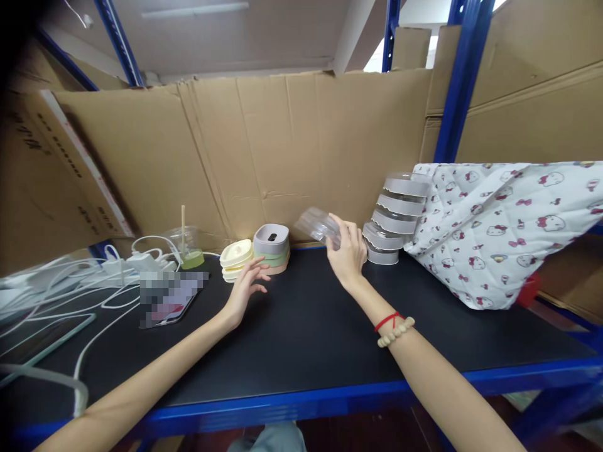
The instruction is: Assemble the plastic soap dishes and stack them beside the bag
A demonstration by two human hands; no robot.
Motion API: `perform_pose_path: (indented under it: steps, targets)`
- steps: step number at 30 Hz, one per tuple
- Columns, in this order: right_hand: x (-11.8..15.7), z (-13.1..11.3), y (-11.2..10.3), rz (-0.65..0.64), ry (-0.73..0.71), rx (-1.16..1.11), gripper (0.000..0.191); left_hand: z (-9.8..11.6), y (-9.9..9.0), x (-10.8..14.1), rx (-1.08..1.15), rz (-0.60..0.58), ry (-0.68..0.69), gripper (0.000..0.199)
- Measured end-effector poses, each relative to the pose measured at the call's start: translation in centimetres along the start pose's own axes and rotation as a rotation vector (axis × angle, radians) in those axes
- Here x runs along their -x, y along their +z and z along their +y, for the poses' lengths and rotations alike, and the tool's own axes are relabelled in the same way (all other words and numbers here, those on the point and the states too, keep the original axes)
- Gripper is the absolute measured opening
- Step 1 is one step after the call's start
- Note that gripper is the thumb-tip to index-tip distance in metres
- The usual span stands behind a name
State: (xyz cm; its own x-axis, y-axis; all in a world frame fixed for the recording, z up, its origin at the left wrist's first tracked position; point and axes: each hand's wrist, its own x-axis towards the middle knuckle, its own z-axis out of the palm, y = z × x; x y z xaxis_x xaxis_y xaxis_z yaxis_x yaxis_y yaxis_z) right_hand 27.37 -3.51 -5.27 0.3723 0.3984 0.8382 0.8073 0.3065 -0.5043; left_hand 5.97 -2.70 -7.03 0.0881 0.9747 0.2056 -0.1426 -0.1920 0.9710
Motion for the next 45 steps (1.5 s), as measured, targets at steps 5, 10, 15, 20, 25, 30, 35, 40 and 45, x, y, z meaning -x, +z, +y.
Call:
perform_pose_path:
  steps: [5,10,15,20,25,30,35,40,45]
  targets:
    - [0.2,2.6,0.1,-0.193,-0.190,0.287,0.044,0.4,0.5,0.2,-0.027,0.023,-0.035,0.027]
    - [1.5,2.3,2.0,-0.442,-0.435,0.405,0.051,0.0,1.1,0.6,-0.087,-0.001,-0.014,0.020]
    - [2.8,0.8,3.2,-0.553,-0.470,0.452,0.049,-0.6,1.0,0.7,-0.237,-0.097,0.075,0.017]
    - [3.2,1.0,4.0,-0.599,-0.460,0.444,0.057,-0.7,0.1,-0.3,-0.504,-0.086,0.337,0.017]
    - [2.6,2.2,5.7,-0.553,-0.410,0.442,0.054,0.2,-2.4,-2.6,-0.718,0.149,0.450,0.019]
    - [2.2,2.9,7.0,-0.562,-0.443,0.430,0.055,1.3,-4.8,-4.0,-0.927,0.302,0.298,0.034]
    - [1.8,3.0,6.3,-0.632,-0.465,0.374,0.051,0.9,-5.4,-5.0,-0.784,0.309,0.065,0.025]
    - [1.0,1.1,5.7,-0.572,-0.329,0.289,0.039,0.8,-5.9,-5.6,-0.524,0.366,-0.001,0.023]
    - [1.0,-2.1,7.4,-0.499,-0.287,0.185,0.044,0.9,-6.7,-5.9,-0.384,0.491,-0.036,0.017]
